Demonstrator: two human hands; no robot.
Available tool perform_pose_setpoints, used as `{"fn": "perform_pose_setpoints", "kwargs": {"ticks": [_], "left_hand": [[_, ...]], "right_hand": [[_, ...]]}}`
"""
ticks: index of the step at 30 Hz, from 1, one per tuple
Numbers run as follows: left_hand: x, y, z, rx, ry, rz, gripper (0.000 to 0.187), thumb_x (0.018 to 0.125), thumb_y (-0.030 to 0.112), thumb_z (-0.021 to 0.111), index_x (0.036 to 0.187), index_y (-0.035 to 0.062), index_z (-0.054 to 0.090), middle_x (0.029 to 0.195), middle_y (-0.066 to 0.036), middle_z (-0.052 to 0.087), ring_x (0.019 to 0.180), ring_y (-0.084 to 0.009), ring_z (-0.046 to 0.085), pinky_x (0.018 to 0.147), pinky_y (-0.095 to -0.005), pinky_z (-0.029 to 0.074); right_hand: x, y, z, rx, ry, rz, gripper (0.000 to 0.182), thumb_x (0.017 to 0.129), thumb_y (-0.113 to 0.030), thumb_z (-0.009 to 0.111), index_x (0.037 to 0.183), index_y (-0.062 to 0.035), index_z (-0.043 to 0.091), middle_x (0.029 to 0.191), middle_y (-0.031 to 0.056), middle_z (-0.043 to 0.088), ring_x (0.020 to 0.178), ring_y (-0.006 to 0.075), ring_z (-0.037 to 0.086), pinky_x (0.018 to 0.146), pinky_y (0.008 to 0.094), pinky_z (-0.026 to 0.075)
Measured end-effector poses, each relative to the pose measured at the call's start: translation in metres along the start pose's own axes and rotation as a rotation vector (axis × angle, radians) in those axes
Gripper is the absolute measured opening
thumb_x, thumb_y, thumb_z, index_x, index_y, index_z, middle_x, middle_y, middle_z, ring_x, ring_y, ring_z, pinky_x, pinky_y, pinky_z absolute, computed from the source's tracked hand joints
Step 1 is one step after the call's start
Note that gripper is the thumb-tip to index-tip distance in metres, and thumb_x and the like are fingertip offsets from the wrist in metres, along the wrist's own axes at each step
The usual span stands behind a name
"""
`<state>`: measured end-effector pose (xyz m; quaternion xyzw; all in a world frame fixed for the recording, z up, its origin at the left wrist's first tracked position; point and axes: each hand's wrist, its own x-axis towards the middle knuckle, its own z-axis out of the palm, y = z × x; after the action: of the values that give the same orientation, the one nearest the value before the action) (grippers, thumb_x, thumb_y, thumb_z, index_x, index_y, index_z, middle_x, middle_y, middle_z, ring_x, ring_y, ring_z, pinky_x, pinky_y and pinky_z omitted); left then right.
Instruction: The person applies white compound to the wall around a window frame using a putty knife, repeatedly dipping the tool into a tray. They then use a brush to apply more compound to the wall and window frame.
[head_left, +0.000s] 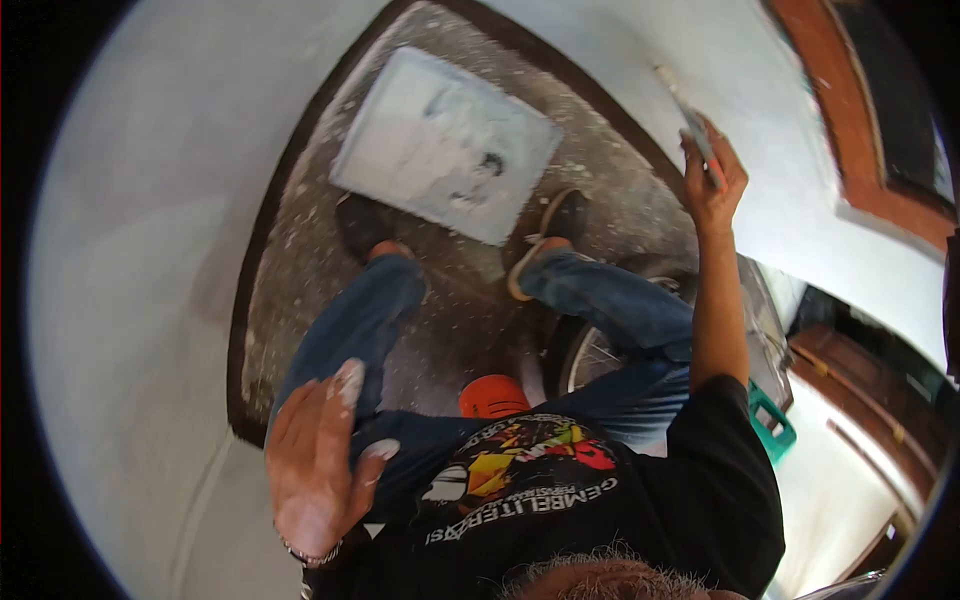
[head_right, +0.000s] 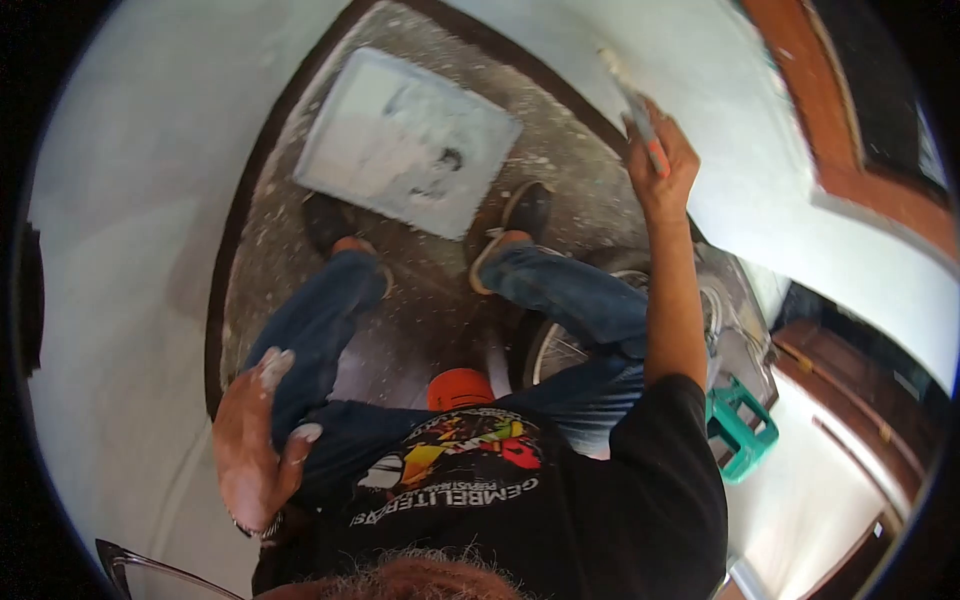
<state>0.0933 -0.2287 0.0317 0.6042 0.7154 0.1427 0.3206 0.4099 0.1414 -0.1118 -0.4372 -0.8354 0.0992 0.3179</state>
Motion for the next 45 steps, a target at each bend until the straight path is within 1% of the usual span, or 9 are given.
{"fn": "perform_pose_setpoints", "kwargs": {"ticks": [6, 8, 11, 14, 17, 26, 32, 37, 45], "left_hand": [[0.000, -0.007, 0.003, -0.020, 0.031, 0.012, 0.068, 0.079, 0.021, 0.076, 0.137, -0.0028, 0.048, 0.129, -0.022, 0.062, 0.109, -0.0441, 0.061, 0.099, -0.0529, 0.046], [-0.001, -0.009, 0.003, -0.015, 0.027, -0.003, 0.070, 0.079, 0.023, 0.077, 0.137, -0.0029, 0.048, 0.128, -0.022, 0.063, 0.108, -0.0444, 0.062, 0.099, -0.0531, 0.046], [0.001, -0.008, 0.001, 0.005, 0.085, -0.005, 0.081, 0.063, 0.013, 0.084, 0.136, -0.0016, 0.052, 0.117, -0.020, 0.065, 0.107, -0.0349, 0.065, 0.097, -0.0483, 0.049], [0.001, -0.011, -0.001, 0.003, 0.085, -0.022, 0.080, 0.063, 0.014, 0.084, 0.135, -0.0019, 0.053, 0.117, -0.020, 0.065, 0.107, -0.0349, 0.065, 0.098, -0.0478, 0.049], [-0.003, -0.013, -0.002, -0.003, 0.079, -0.013, 0.079, 0.064, 0.015, 0.084, 0.134, -0.0023, 0.053, 0.117, -0.020, 0.065, 0.106, -0.0352, 0.065, 0.097, -0.0475, 0.049], [-0.004, -0.011, -0.003, -0.018, 0.088, -0.025, 0.076, 0.068, 0.016, 0.084, 0.135, -0.0013, 0.053, 0.116, -0.020, 0.065, 0.104, -0.0360, 0.065, 0.097, -0.0472, 0.049], [-0.001, -0.007, -0.005, 0.004, 0.067, -0.019, 0.076, 0.069, 0.017, 0.083, 0.136, -0.0027, 0.051, 0.117, -0.021, 0.065, 0.104, -0.0379, 0.064, 0.097, -0.0484, 0.049], [-0.013, -0.011, 0.001, -0.002, 0.040, -0.006, 0.074, 0.075, 0.011, 0.075, 0.141, -0.0033, 0.044, 0.133, -0.024, 0.059, 0.116, -0.0455, 0.059, 0.103, -0.0526, 0.044], [-0.012, -0.008, 0.002, 0.002, 0.055, 0.019, 0.073, 0.079, 0.018, 0.076, 0.140, -0.0062, 0.045, 0.125, -0.027, 0.062, 0.107, -0.0461, 0.061, 0.098, -0.0535, 0.046]], "right_hand": [[-0.059, -0.071, 0.181, 0.276, -0.669, -0.382, 0.046, 0.080, -0.015, 0.070, 0.126, -0.0162, 0.066, 0.108, 0.0063, 0.071, 0.096, 0.0289, 0.069, 0.080, 0.0378, 0.057], [-0.058, -0.097, 0.225, 0.153, -0.716, -0.510, 0.039, 0.084, -0.021, 0.068, 0.123, -0.0180, 0.064, 0.093, 0.0052, 0.065, 0.084, 0.0274, 0.067, 0.069, 0.0391, 0.056], [-0.067, -0.096, 0.270, -0.007, -0.738, -0.606, 0.037, 0.085, -0.023, 0.067, 0.121, -0.0188, 0.064, 0.089, 0.0038, 0.063, 0.083, 0.0264, 0.067, 0.069, 0.0378, 0.055], [-0.072, -0.086, 0.256, -0.051, -0.850, -0.633, 0.039, 0.083, -0.022, 0.069, 0.122, -0.0193, 0.064, 0.092, 0.0026, 0.065, 0.084, 0.0254, 0.068, 0.069, 0.0383, 0.055], [-0.082, -0.074, 0.237, 0.206, -0.682, -0.444, 0.034, 0.084, -0.020, 0.071, 0.118, -0.0198, 0.066, 0.094, 0.0028, 0.069, 0.082, 0.0222, 0.069, 0.068, 0.0369, 0.055], [-0.102, -0.075, 0.300, 1.327, -0.222, 1.361, 0.017, 0.097, -0.023, 0.065, 0.103, -0.0068, 0.063, 0.082, 0.0053, 0.068, 0.070, 0.0169, 0.066, 0.056, 0.0286, 0.049], [-0.154, -0.035, 0.310, 1.668, -0.126, 1.448, 0.014, 0.098, -0.021, 0.061, 0.101, -0.0083, 0.058, 0.076, 0.0048, 0.063, 0.064, 0.0180, 0.062, 0.055, 0.0302, 0.048], [-0.148, -0.054, 0.239, 1.620, 0.044, 1.449, 0.014, 0.102, -0.022, 0.053, 0.098, -0.0093, 0.057, 0.074, 0.0060, 0.062, 0.061, 0.0178, 0.060, 0.054, 0.0306, 0.048], [-0.060, 0.051, 0.085, 1.455, 0.810, 1.138, 0.017, 0.098, -0.019, 0.047, 0.085, -0.0093, 0.053, 0.069, 0.0052, 0.059, 0.056, 0.0169, 0.055, 0.053, 0.0295, 0.046]]}}
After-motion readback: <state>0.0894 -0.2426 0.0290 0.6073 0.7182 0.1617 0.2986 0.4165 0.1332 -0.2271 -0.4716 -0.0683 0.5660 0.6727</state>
